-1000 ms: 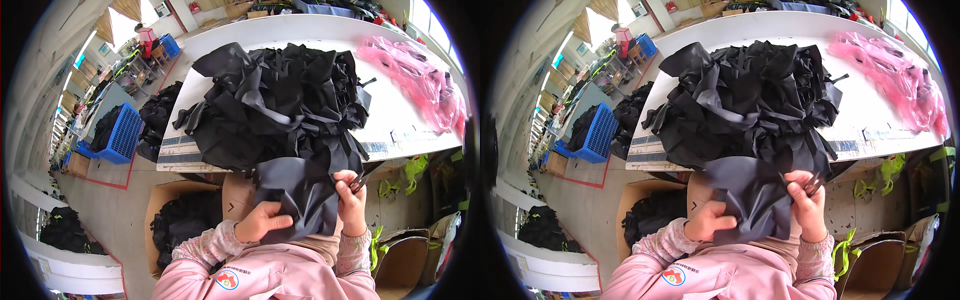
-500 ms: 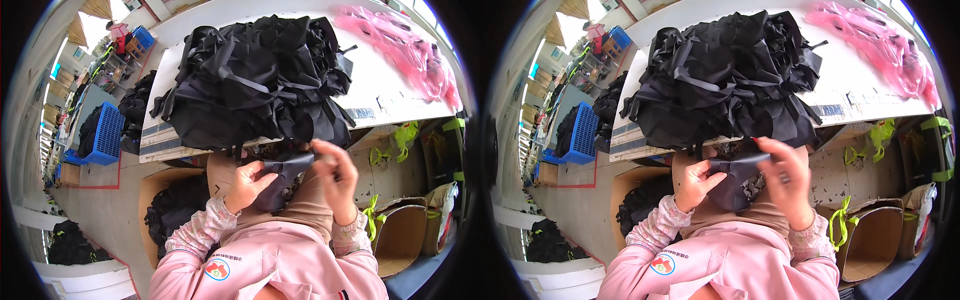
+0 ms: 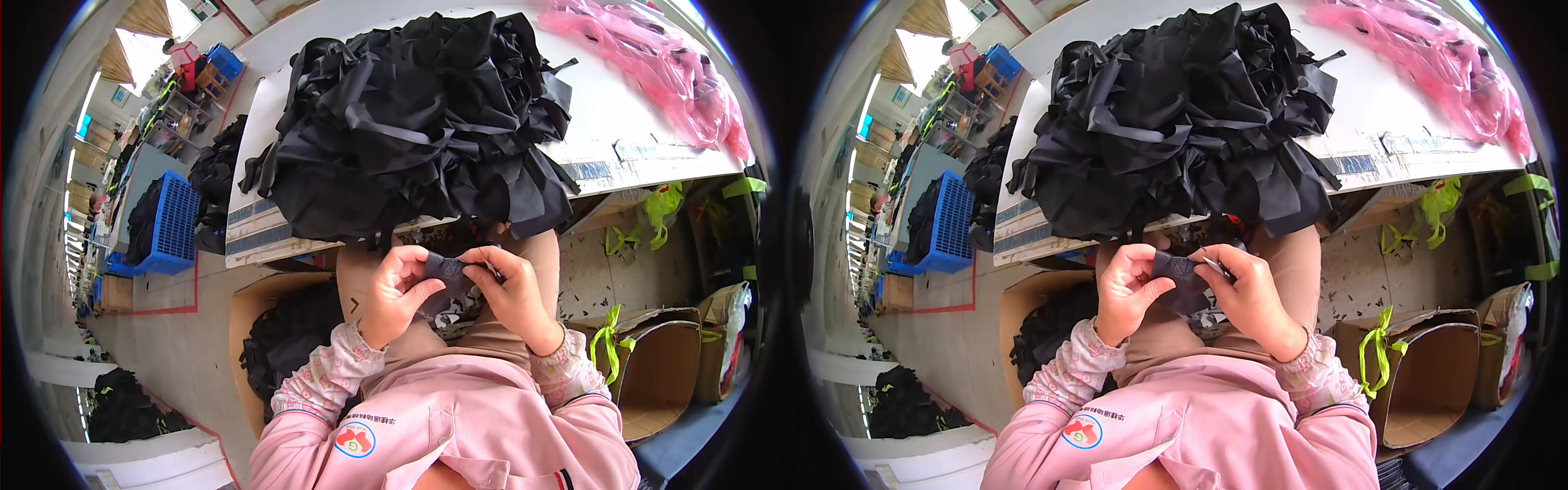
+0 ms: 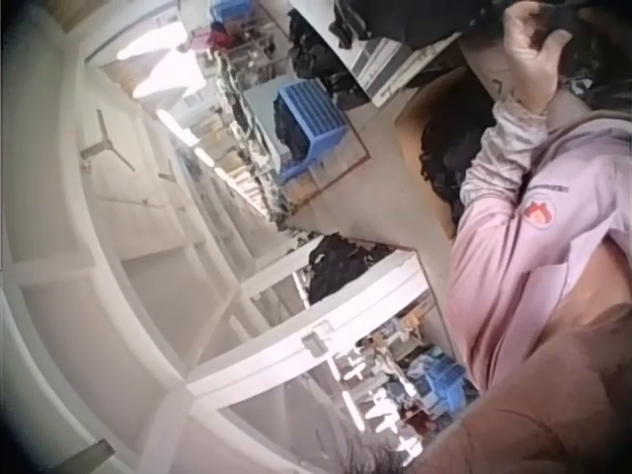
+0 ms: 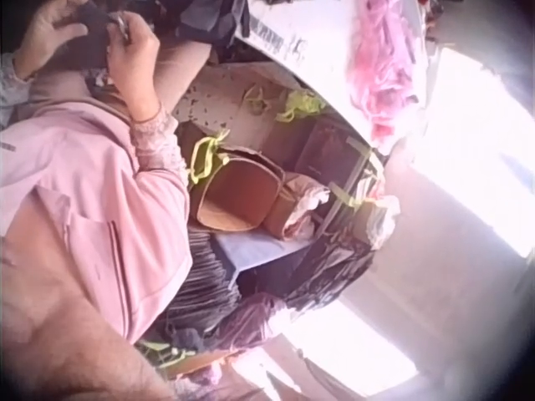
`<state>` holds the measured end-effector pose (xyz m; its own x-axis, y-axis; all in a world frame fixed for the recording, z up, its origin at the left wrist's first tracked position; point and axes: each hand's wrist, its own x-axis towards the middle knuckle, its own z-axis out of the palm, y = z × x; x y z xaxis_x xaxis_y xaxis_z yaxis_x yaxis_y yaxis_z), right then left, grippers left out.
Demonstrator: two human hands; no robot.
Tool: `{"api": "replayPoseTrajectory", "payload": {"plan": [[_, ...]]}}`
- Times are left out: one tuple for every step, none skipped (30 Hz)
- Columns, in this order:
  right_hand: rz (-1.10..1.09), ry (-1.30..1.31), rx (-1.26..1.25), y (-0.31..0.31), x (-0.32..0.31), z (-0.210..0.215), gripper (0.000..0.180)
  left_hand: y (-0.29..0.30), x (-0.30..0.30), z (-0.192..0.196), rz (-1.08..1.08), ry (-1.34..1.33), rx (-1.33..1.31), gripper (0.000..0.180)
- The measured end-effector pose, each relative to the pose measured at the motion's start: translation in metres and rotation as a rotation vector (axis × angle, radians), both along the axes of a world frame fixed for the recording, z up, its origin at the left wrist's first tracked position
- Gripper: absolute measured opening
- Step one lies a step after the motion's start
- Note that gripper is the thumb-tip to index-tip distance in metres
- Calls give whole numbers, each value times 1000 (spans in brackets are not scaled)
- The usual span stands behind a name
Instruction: Trimming excess material and loose threads from black fabric components using small snips.
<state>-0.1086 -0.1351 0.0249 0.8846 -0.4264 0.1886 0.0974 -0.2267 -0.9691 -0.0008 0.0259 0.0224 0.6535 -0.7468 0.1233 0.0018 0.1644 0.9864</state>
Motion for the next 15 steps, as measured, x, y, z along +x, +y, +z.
{"api": "replayPoseTrajectory", "payload": {"plan": [[-3, 2, 1, -1, 0, 0, 20, -1, -1, 1, 19, 16, -35, 32], [15, -8, 10, -2, 0, 0, 20, -3, -1, 2, 38, 31, -69, 35], [33, -18, 18, -3, 0, 0, 21, -3, -2, 4, 36, 33, -68, 35], [32, -16, 20, -2, -1, 4, 21, -4, -2, 7, 45, 8, -64, 39], [40, -7, 25, 0, -3, 13, 20, -4, -3, 8, 55, -17, -60, 43], [48, 2, 30, 1, -3, 18, 19, -3, -2, 6, 55, -16, -58, 43], [47, 2, 32, 3, -2, 17, 19, -2, -1, 5, 56, -110, -16, 44], [18, 27, -12, 4, -2, 14, 18, -2, 0, 4, 57, -204, 25, 46], [-11, 51, -55, 5, -1, 12, 17, -1, 1, 5, 55, -204, 27, 46], [-11, 51, -53, 4, 0, 10, 17, -1, 2, 7, 40, -270, 65, 41], [-12, 5, -79, 3, 1, 8, 17, -2, 4, 9, 24, -337, 103, 37], [-13, -41, -105, 1, 1, 7, 16, -1, 7, 9, 24, -338, 104, 37], [-15, -41, -103, 0, 2, 5, 16, 0, 11, 9, 17, -406, 117, 29], [-3, -65, -114, -1, 2, 3, 16, 2, 13, 10, 9, -475, 130, 21], [9, -90, -126, -3, 2, 2, 16, 4, 13, 9, 40, -470, 163, 14]]}}
